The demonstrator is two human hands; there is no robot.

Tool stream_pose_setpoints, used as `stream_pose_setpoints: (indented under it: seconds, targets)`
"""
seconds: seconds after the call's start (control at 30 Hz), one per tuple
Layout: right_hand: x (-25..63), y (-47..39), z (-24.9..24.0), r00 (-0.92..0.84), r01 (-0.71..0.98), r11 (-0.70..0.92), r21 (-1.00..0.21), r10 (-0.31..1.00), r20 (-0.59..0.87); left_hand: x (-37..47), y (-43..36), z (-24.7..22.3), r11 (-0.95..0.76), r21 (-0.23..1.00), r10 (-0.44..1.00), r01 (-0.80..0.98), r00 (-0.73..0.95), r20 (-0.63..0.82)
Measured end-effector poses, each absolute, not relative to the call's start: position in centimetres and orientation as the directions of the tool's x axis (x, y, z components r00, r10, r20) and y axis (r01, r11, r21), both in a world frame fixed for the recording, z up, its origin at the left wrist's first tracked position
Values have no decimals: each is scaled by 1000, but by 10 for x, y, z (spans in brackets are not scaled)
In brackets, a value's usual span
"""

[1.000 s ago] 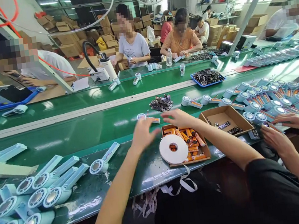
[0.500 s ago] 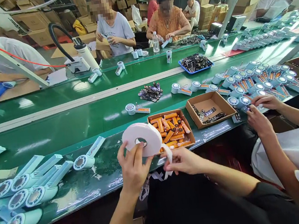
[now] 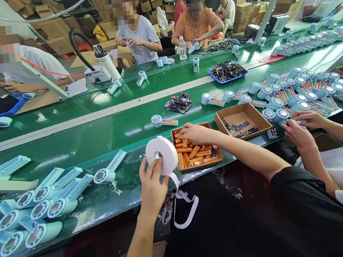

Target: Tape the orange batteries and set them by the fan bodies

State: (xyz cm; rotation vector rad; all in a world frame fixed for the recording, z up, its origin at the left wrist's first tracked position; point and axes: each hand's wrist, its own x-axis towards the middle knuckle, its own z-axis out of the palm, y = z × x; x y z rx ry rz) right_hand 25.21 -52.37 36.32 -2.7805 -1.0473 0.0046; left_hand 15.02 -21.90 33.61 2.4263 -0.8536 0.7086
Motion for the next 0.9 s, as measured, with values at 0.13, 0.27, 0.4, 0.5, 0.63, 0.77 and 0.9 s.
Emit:
stream_pose_setpoints:
  seconds: [0.13, 0.27, 0.4, 0.5, 0.63, 0.77, 0.9]
  targets:
    - [243, -531, 366, 800, 597, -788, -150, 569, 189, 141, -211, 337, -714, 185, -469, -675, 658, 589]
    - [232, -538, 359, 837, 545, -765, -342, 474, 274, 136, -203, 334, -708, 147, -521, -691, 651, 552]
    - [240, -525, 341, 770, 636, -717, -286, 614, 172, 136, -208, 329, -703, 148, -544, -696, 660, 519]
    - [246, -514, 343, 740, 672, -727, -137, 665, 103, 136, -214, 329, -690, 142, -567, -710, 652, 504]
    - [239, -517, 367, 796, 604, -788, -116, 591, 133, 133, -214, 333, -689, 137, -566, -712, 646, 513]
    - [212, -529, 383, 876, 479, -668, -569, 402, 267, 129, -209, 333, -698, 136, -570, -703, 661, 488]
    - [177, -529, 379, 952, 221, -404, -888, 285, 107, 127, -210, 334, -684, 104, -614, -722, 647, 452]
